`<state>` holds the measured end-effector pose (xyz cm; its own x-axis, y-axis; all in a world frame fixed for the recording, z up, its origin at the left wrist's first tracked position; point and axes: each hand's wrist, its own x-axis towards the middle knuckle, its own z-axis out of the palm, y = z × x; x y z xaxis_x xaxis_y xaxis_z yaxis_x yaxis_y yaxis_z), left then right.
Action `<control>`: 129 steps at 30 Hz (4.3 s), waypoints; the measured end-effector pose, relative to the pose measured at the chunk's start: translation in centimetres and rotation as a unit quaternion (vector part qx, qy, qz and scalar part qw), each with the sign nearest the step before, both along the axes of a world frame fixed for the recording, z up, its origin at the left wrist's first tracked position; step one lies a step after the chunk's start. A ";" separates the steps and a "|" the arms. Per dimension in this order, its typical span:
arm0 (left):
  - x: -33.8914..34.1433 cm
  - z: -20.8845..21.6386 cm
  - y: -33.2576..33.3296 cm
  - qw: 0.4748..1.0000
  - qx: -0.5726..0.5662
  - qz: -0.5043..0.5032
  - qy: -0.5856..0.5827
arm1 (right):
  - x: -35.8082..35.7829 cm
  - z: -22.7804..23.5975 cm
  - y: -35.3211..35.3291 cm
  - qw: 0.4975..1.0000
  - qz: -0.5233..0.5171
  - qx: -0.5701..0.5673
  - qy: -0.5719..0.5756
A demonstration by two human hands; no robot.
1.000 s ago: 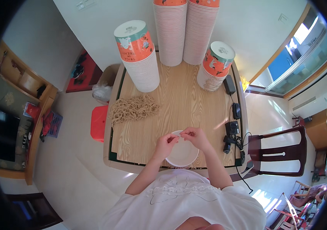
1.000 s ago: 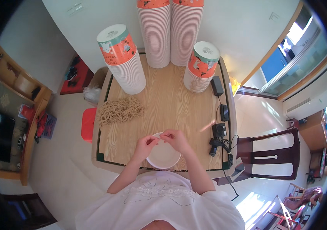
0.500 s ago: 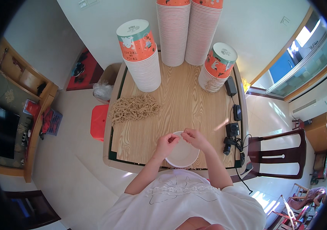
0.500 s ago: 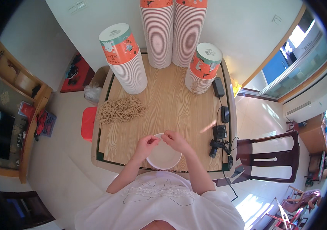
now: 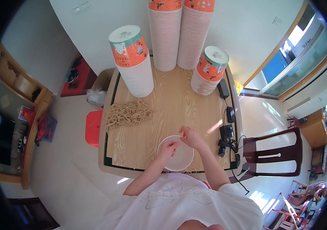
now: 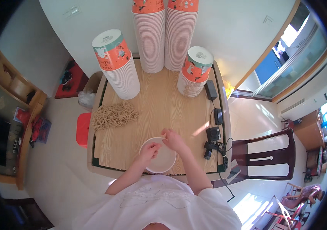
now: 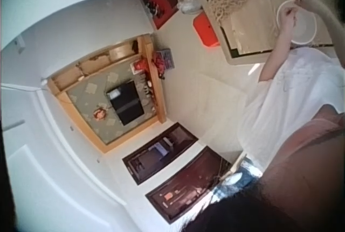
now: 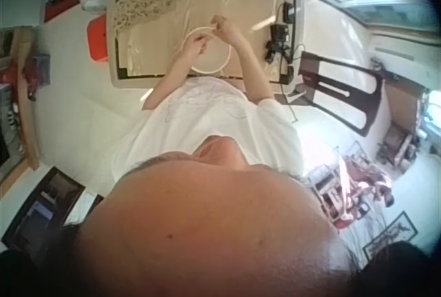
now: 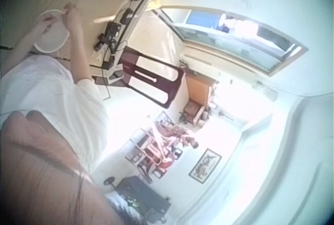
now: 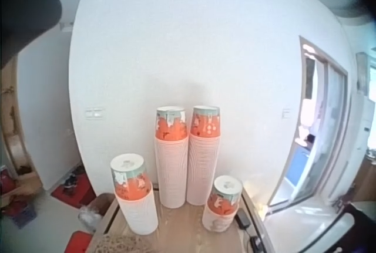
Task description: Sorting rubber bands from a pile into a white bowl on a wooden table.
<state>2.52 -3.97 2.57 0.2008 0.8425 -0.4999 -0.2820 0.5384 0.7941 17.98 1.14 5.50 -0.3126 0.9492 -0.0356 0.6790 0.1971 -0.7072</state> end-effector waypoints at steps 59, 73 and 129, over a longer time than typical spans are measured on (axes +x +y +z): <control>-1.9 2.8 0.6 0.997 -0.058 0.010 -0.045 | 0.1 2.1 -0.2 0.953 0.061 -0.165 0.248; -0.6 -0.5 0.6 0.971 0.167 0.089 0.146 | -0.7 1.4 -0.9 0.989 0.064 -0.090 0.100; -0.6 3.2 5.0 0.740 0.243 -0.279 0.561 | 0.4 -4.0 0.8 0.962 -0.078 -0.168 0.199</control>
